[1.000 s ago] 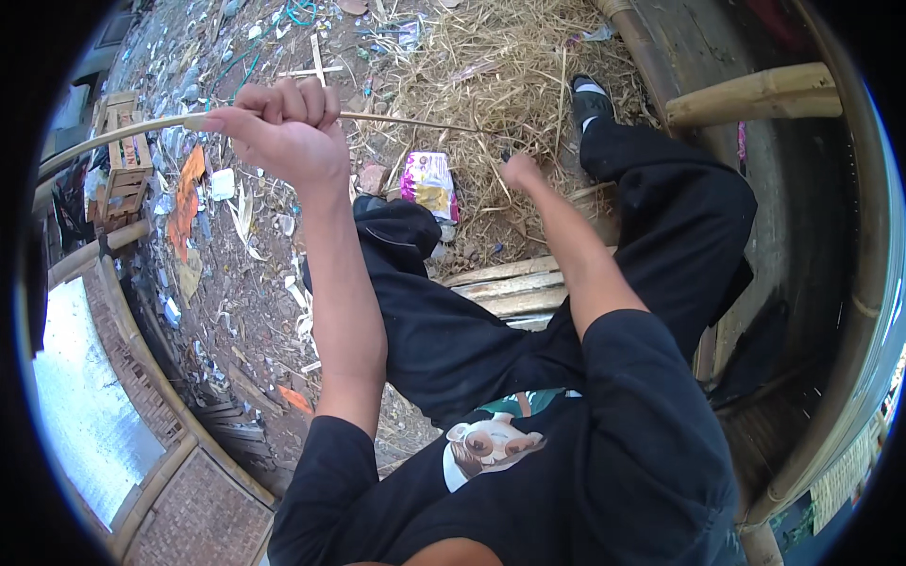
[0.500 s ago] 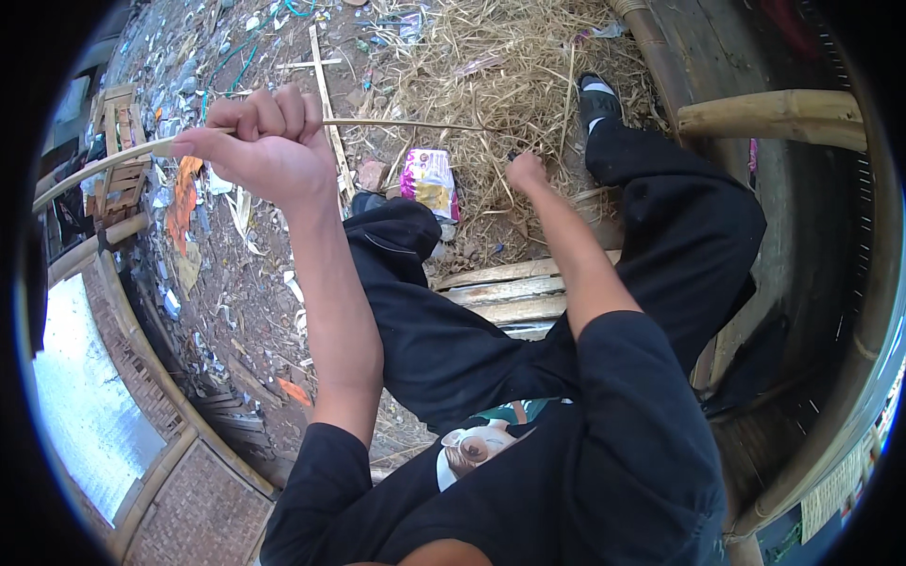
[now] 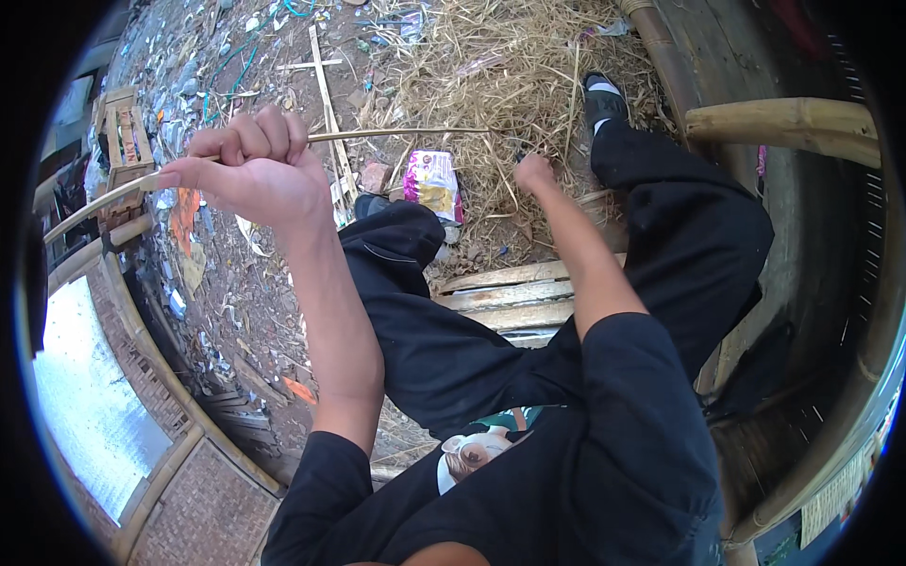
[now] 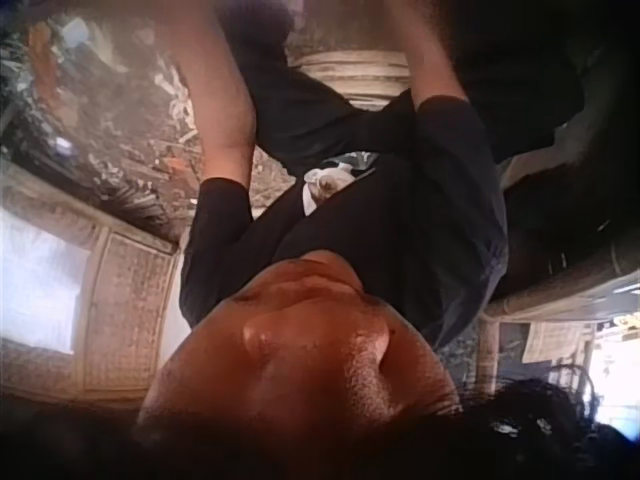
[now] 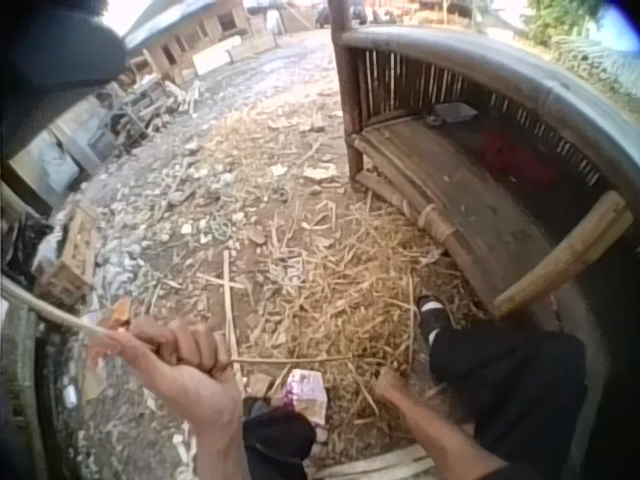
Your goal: The person whittles a thin bamboo stick with a knife, scraping bark and smoothing the surface while rotating the stick by hand.
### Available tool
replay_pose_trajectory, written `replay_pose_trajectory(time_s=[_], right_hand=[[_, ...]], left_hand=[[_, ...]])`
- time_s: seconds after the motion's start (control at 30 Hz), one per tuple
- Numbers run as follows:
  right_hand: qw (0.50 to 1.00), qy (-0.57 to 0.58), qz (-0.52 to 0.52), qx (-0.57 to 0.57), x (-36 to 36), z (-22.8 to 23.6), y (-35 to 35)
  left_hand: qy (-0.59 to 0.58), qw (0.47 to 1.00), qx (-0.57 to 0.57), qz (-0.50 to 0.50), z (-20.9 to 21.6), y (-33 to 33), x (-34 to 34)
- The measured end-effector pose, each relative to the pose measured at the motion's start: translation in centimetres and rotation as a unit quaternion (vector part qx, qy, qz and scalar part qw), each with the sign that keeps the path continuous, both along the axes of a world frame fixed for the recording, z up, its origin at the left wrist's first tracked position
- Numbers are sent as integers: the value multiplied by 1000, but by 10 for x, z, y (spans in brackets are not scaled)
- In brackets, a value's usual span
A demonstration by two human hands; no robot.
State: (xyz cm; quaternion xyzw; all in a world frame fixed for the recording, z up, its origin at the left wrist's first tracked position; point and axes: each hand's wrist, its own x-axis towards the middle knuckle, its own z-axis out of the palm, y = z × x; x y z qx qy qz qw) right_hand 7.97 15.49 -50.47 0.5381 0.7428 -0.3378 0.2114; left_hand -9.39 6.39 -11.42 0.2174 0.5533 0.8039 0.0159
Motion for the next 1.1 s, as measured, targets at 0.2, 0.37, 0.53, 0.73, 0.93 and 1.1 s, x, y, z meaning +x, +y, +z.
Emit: replay_pose_trajectory(time_s=[0.2, 0.37, 0.53, 0.73, 0.93, 1.1], right_hand=[[960, -28, 248, 127, -34, 58, 62], [944, -56, 325, 9, -5, 0, 74], [995, -29, 88, 43, -8, 5, 6], [965, -51, 236, 103, -52, 33, 65], [941, -69, 324, -63, 0, -47, 51], [987, -48, 131, 76, -15, -12, 44]], left_hand=[[-5, 1000, 4, 2, -5, -15, -11], [-13, 1000, 12, -14, -4, -3, -8], [-17, 999, 15, 23, -4, -11, -8], [-12, 999, 27, 24, -8, -28, -27], [-29, 999, 17, 4, -9, -16, -21], [-21, 1000, 8, 13, -11, -29, -26]])
